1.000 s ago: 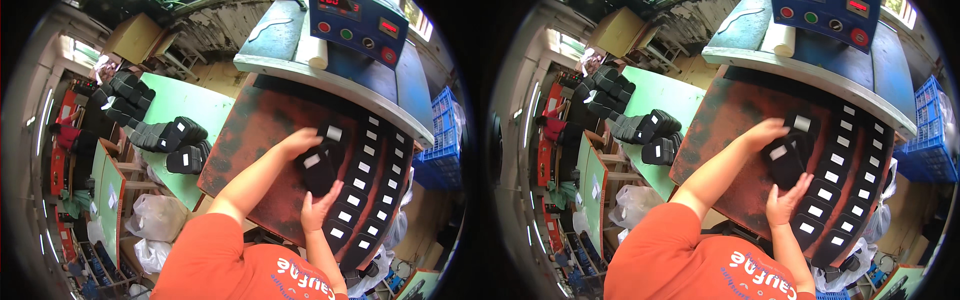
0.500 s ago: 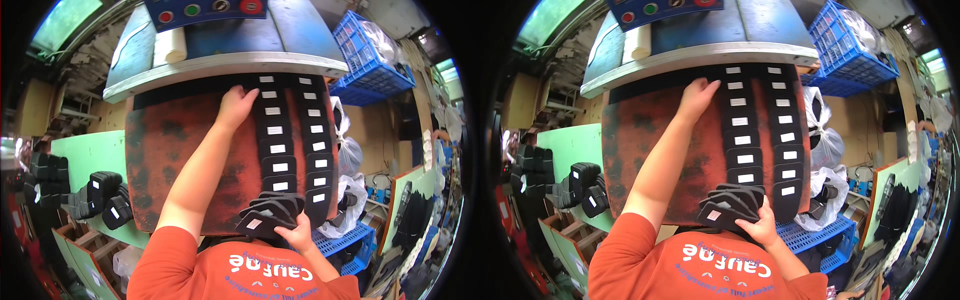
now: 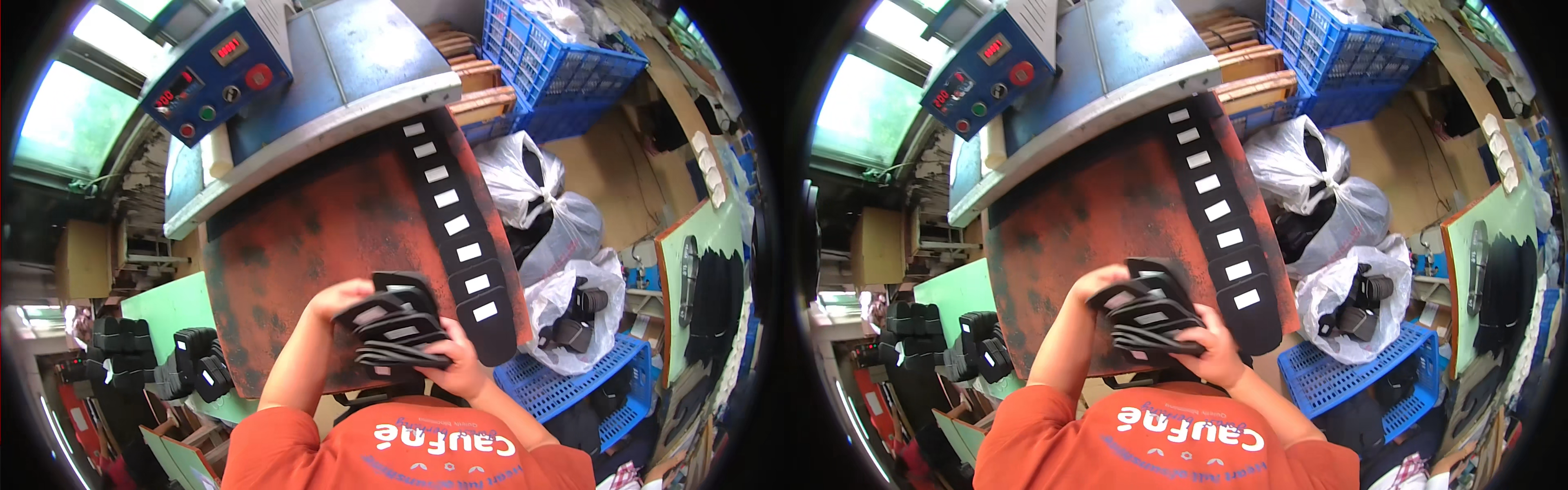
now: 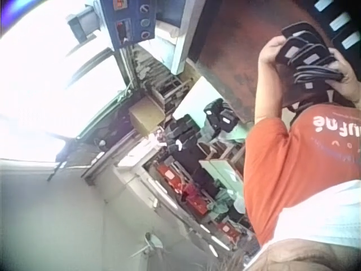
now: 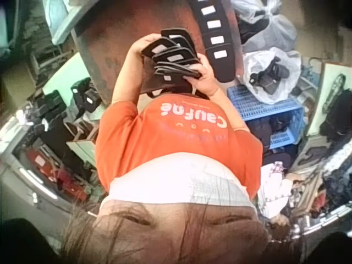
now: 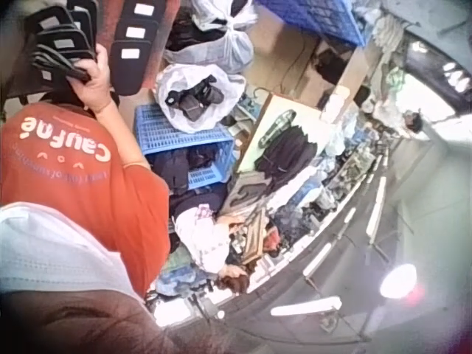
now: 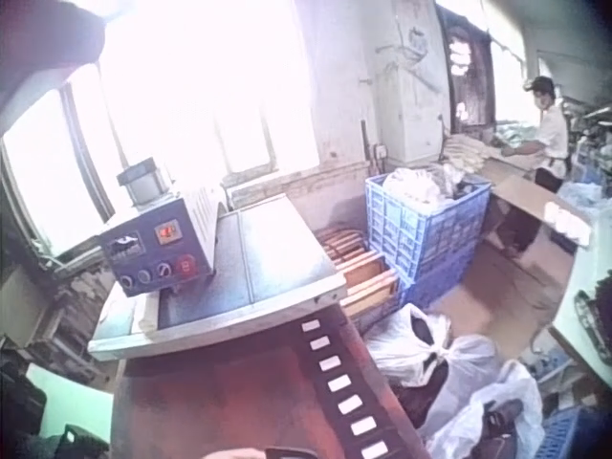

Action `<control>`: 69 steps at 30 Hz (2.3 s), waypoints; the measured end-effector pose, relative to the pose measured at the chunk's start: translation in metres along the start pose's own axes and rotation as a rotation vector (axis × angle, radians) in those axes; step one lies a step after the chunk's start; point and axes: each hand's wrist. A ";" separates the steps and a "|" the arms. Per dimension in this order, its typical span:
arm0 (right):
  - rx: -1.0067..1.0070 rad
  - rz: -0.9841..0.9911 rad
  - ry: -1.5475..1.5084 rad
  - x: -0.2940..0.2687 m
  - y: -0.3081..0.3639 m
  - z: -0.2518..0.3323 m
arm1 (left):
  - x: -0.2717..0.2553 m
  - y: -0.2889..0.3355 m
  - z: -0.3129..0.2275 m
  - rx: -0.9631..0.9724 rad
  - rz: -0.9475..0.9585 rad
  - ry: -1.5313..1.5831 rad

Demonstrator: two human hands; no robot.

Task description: Sorting and stacking black shoe components with white labels at a manufacturing workstation.

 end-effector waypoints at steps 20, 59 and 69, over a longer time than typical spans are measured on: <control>-0.034 0.089 0.215 -0.081 -0.048 0.015 | 0.053 -0.053 -0.016 0.302 -0.590 0.066; 0.009 0.474 1.120 -0.005 -0.053 0.051 | 0.094 -0.012 0.061 0.637 -0.716 -0.497; 0.045 0.348 1.225 -0.006 -0.051 0.050 | 0.087 -0.047 0.057 0.540 -0.699 -0.634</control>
Point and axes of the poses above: each hand's wrist, its own y-axis away from the middle knuckle, its own x-axis out of the palm, z = x × y, and after that the axes turned 2 degrees about y, right-handed
